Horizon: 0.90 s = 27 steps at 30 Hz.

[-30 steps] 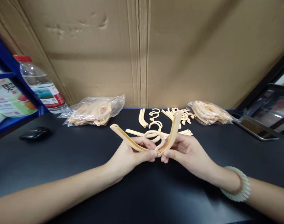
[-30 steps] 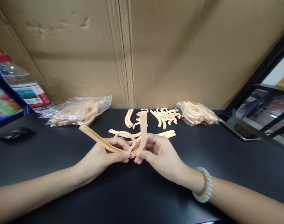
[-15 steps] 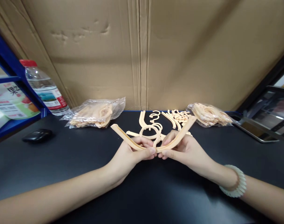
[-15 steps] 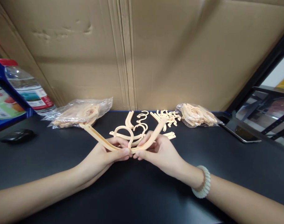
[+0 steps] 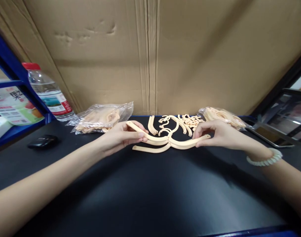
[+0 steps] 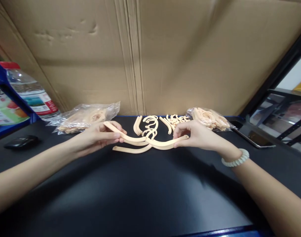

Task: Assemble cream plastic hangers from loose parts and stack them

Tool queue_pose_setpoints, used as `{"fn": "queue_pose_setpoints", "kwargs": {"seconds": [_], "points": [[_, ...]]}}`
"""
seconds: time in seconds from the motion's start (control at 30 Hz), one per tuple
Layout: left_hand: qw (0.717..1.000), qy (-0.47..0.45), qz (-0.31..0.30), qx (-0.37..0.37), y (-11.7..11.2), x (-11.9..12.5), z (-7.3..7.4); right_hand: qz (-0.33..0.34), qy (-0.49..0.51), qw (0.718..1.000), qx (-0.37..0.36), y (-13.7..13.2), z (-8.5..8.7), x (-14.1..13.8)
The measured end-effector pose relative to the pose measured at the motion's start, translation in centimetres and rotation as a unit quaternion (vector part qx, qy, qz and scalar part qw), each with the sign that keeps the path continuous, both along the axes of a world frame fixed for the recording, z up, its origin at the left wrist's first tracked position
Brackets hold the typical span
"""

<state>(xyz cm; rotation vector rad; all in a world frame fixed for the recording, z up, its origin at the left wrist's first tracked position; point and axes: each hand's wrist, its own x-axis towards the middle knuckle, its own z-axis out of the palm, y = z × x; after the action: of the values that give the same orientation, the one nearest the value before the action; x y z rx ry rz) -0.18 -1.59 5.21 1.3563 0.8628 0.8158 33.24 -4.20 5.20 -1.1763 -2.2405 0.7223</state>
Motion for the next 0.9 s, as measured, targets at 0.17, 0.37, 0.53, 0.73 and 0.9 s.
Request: {"fn": "queue_pose_setpoints", "kwargs": {"seconds": [0.17,0.37,0.53,0.73,0.9], "points": [[0.946,0.215,-0.083,0.229,0.5,-0.7,-0.5,0.031,-0.085,0.995,0.047,0.8,-0.5,0.8],[0.816,0.314,-0.167,0.456,-0.4,-0.2,-1.0,0.089,-0.111,0.989,0.043,1.1,-0.7,1.0],[0.79,0.321,-0.184,0.489,-0.3,-0.2,-1.3,0.1,-0.118,0.987,0.043,1.2,-1.1,1.0],[0.797,0.324,-0.176,0.479,-0.1,-0.3,-1.9,0.09,-0.118,0.989,0.025,1.2,-1.1,0.8],[0.815,0.296,-0.147,0.476,0.4,-0.5,-2.6,0.086,-0.119,0.989,0.013,1.1,-0.9,0.6]]}}
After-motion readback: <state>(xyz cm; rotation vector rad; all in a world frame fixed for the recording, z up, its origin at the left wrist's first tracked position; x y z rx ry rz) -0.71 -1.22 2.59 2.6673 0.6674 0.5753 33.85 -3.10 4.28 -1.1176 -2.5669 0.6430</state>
